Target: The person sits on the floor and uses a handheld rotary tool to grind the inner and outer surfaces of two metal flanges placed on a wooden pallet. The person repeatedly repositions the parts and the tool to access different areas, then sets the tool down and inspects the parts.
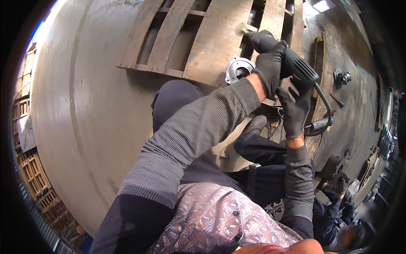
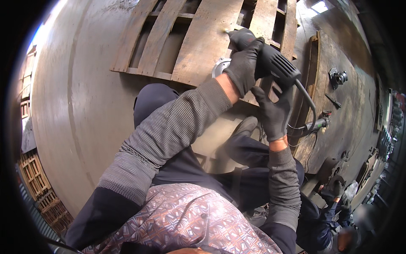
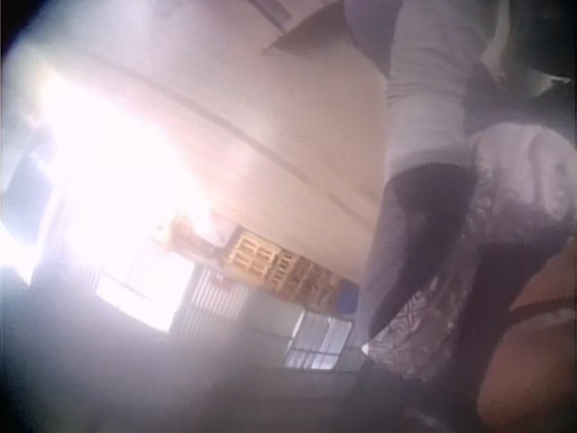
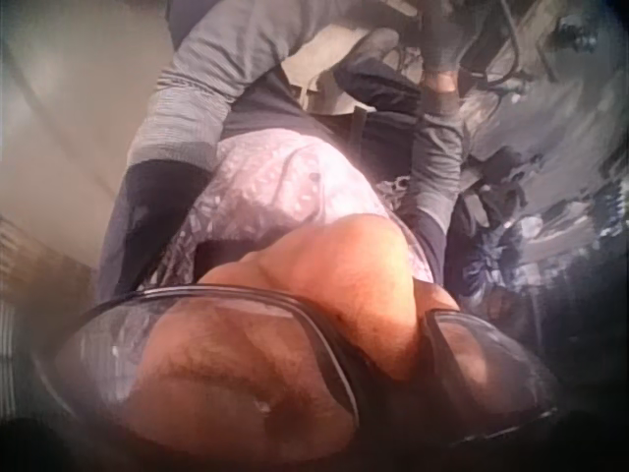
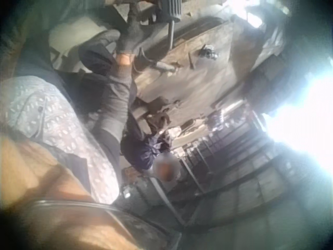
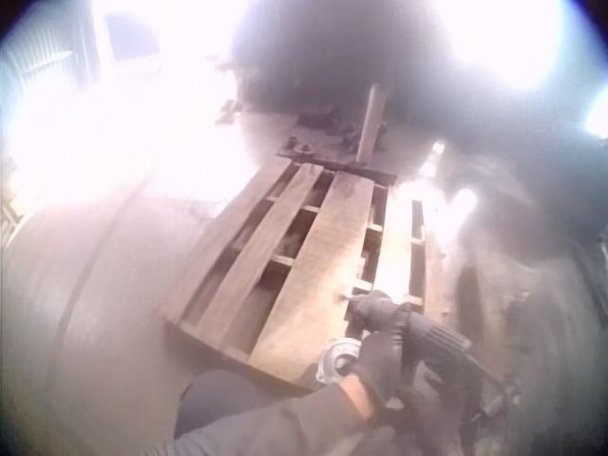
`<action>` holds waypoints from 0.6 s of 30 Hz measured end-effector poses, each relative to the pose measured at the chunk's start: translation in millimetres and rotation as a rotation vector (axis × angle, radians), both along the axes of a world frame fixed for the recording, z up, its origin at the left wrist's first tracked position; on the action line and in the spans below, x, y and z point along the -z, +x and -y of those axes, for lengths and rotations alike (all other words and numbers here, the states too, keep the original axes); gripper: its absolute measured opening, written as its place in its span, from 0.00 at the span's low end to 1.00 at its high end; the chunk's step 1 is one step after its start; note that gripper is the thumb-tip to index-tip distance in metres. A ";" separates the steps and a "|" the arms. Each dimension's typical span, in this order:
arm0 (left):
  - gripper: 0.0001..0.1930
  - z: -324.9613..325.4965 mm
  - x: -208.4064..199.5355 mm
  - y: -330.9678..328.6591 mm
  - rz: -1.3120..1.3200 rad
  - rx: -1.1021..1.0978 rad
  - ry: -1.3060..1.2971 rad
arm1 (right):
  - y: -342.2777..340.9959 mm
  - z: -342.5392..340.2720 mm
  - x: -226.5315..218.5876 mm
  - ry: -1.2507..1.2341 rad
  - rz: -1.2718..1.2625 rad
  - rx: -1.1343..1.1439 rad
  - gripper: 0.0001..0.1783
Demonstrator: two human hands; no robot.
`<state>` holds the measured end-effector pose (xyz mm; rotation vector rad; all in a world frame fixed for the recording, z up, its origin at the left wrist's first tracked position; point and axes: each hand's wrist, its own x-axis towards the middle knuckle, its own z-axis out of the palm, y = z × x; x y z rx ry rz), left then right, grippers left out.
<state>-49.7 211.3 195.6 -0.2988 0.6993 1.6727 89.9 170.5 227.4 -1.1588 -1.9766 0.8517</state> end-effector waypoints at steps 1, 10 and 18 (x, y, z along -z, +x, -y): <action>0.29 1.5 2.1 3.0 0.033 0.009 0.062 | -0.5 -10.2 6.7 -0.068 -0.055 0.027 0.41; 0.33 9.4 8.2 43.3 0.266 0.122 -0.002 | -12.1 -56.1 18.9 -0.102 -0.333 0.002 0.36; 0.40 18.1 47.1 36.6 0.218 0.227 -0.159 | -13.6 -62.2 46.6 -0.288 -0.220 -0.015 0.36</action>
